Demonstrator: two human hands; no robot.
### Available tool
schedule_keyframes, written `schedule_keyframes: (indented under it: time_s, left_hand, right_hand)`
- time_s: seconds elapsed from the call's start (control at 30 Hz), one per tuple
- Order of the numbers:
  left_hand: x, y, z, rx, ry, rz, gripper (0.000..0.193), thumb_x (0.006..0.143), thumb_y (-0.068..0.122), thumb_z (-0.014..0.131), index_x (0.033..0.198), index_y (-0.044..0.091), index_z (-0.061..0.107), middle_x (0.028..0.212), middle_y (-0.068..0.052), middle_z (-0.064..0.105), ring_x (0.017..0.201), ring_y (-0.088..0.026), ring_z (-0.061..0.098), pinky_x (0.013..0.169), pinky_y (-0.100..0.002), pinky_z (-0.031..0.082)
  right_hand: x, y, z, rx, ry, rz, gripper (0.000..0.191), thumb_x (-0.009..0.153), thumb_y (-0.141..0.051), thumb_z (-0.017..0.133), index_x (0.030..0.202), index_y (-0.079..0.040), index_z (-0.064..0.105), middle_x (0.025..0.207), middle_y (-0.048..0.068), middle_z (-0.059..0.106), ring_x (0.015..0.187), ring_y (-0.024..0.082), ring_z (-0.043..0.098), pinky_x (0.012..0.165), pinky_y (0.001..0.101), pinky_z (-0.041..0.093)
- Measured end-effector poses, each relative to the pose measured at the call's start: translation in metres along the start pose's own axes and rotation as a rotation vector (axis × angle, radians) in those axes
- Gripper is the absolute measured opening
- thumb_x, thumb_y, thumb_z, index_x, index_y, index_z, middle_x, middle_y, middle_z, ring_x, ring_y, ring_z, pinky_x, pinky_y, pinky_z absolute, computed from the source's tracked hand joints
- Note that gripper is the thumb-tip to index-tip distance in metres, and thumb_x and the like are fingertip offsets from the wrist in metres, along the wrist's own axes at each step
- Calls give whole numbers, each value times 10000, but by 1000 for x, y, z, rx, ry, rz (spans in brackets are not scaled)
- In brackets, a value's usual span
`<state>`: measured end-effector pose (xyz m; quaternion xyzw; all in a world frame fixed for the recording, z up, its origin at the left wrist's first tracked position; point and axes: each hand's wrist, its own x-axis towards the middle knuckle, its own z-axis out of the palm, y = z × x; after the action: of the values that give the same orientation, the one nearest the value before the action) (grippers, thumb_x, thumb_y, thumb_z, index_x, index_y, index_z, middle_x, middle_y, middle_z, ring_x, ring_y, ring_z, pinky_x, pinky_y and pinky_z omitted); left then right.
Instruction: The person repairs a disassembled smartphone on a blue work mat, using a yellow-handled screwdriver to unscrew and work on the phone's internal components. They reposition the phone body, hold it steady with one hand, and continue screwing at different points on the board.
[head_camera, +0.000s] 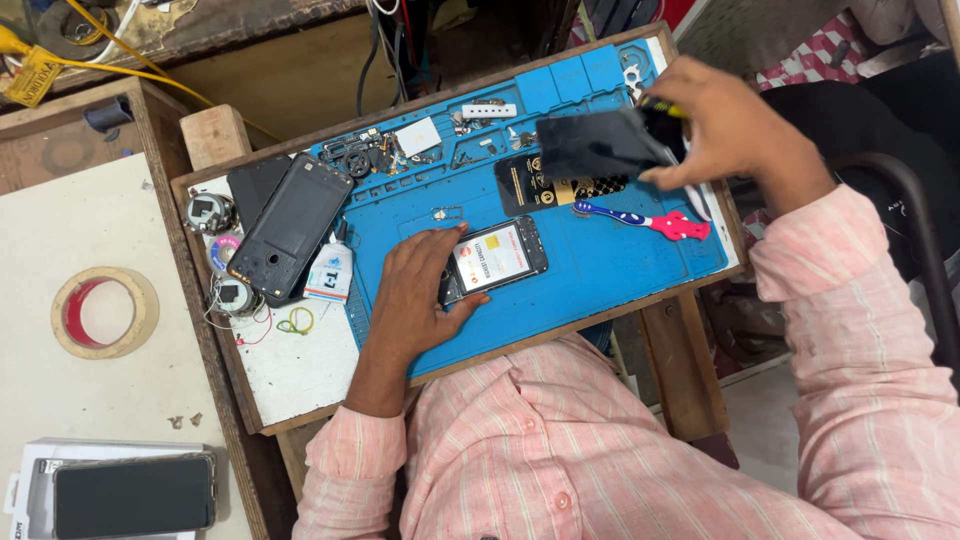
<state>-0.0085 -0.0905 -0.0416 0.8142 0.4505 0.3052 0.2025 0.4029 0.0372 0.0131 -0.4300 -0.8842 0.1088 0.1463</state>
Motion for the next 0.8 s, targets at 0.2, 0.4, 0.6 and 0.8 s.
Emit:
schedule_keyframes:
  time_s: [0.2,0.4,0.6,0.8]
  left_hand:
    - [0,0,-1,7,4,23,858,736,398,879,1443,51,539,1378,-153,617,1306,-365,532,1090,-480,391]
    - [1,2,-4,0,-9,5,833,723,380,878,1418,55,554,1384,-135,619,1308,-355,533,1089,-474,389]
    - [2,3,-6,-20,-23,-5,804,728,369,874,1405,67,566,1382,-120,618,1310,-344,533,1085,-471,386]
    - [-2,-2,-5,-4,-17,39,692,758,367,865,1341,82,625,1392,-114,604,1313,-343,526,1092,-477,382]
  right_hand:
    - [-4,27,3,63,167,56,768,649,-393,951,1244,23,699,1084,148,599,989,287,635,854,377,543]
    - [18,29,30,-84,130,73,903,638,-482,956,1305,59,678,1200,185,627,1085,337,653,914,413,557]
    - [18,20,28,-139,76,173,932,639,-549,934,1366,-14,701,1229,177,640,1084,362,671,912,455,560]
    - [16,-21,11,-179,257,195,445,949,-290,764,1276,6,712,1220,191,621,954,363,669,814,480,553]
